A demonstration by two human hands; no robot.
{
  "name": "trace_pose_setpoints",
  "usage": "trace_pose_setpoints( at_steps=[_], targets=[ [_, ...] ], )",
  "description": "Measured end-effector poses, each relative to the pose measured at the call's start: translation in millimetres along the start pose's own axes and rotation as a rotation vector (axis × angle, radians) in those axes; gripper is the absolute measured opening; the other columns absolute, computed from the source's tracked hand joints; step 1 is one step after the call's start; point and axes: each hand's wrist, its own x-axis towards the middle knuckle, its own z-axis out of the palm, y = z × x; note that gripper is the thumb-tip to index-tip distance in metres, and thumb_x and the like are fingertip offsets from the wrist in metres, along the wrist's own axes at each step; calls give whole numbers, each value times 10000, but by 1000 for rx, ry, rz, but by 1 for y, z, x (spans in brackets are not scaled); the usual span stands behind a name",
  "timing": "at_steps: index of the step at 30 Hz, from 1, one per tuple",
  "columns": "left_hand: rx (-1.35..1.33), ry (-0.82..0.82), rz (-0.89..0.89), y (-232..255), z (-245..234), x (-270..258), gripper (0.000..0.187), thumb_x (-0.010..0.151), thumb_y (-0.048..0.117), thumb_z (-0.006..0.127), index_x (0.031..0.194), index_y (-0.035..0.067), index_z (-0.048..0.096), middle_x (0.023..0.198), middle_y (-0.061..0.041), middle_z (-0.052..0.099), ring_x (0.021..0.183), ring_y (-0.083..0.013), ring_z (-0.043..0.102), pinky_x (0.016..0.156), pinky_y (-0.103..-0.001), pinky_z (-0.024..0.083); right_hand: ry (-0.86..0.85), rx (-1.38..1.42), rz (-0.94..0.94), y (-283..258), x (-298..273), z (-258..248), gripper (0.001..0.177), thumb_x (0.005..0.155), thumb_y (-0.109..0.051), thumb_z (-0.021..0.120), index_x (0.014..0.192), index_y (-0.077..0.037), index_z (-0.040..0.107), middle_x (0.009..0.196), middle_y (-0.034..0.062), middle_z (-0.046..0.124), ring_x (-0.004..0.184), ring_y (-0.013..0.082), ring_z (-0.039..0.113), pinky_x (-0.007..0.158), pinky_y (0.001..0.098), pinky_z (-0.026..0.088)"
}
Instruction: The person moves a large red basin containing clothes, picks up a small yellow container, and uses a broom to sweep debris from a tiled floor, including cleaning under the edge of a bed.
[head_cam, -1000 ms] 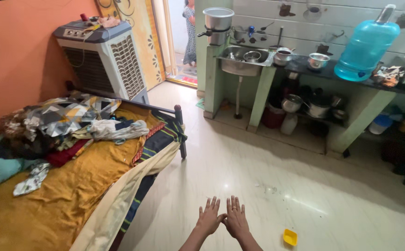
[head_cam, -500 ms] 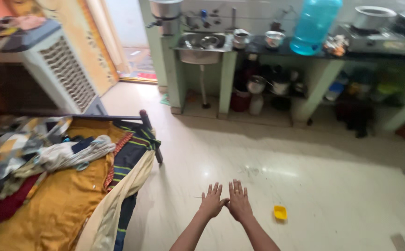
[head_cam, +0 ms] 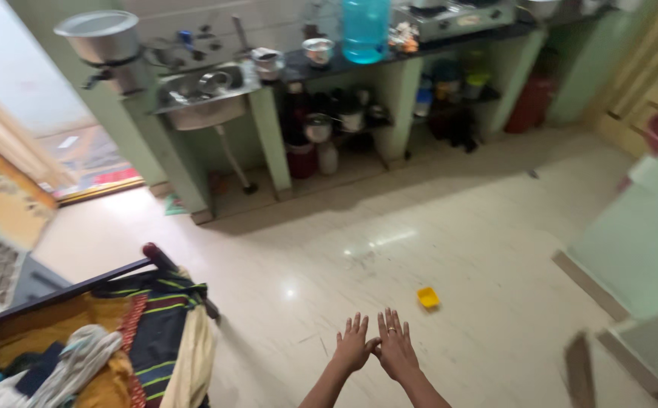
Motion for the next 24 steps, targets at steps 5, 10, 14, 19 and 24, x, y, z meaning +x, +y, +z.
trace_pose_setpoints(
  at_steps=[5, 10, 14, 19, 24],
  targets=[
    [8, -60, 96, 21, 29, 2, 826, 1020, 607, 446, 1646, 147, 167, 1736, -114, 66, 1593, -366, 52, 1213, -679, 182, -1, -15, 116, 21, -25, -3, 878, 977, -415, 634, 1608, -83, 121, 1698, 157, 48, 1580, 307, 17, 1261, 539, 109],
    [0, -78, 139, 47, 45, 8, 833, 1012, 620, 446, 1645, 153, 172, 1733, -109, 88, 1594, -356, 73, 1211, -687, 183, -17, -29, 211, 39, -50, -16, 865, 985, -416, 622, 1607, -95, 114, 1703, 141, 45, 1581, 286, 24, 1272, 522, 106],
    [4, -84, 137, 67, 57, 1, 843, 1010, 620, 453, 1647, 148, 167, 1731, -116, 88, 1594, -360, 72, 1209, -688, 185, -13, -31, 288, 59, -65, -28, 899, 974, -416, 626, 1629, -99, 98, 1709, 130, 65, 1593, 273, 37, 1283, 500, 110],
    [5, -99, 81, 99, 76, 1, 848, 1004, 629, 459, 1649, 169, 156, 1734, -99, 86, 1592, -356, 84, 1211, -681, 202, -2, 33, 303, 100, -88, -24, 934, 968, -529, 606, 1612, -88, 93, 1706, 151, 49, 1584, 296, 37, 1273, 515, 114],
    [-24, -66, 52, 149, 109, 5, 843, 1008, 618, 475, 1650, 185, 141, 1736, -87, 79, 1592, -357, 83, 1215, -676, 199, 57, 73, 246, 158, -105, -29, 950, 962, -560, 610, 1604, -80, 98, 1690, 159, 57, 1574, 305, 43, 1262, 535, 117]
  ],
)
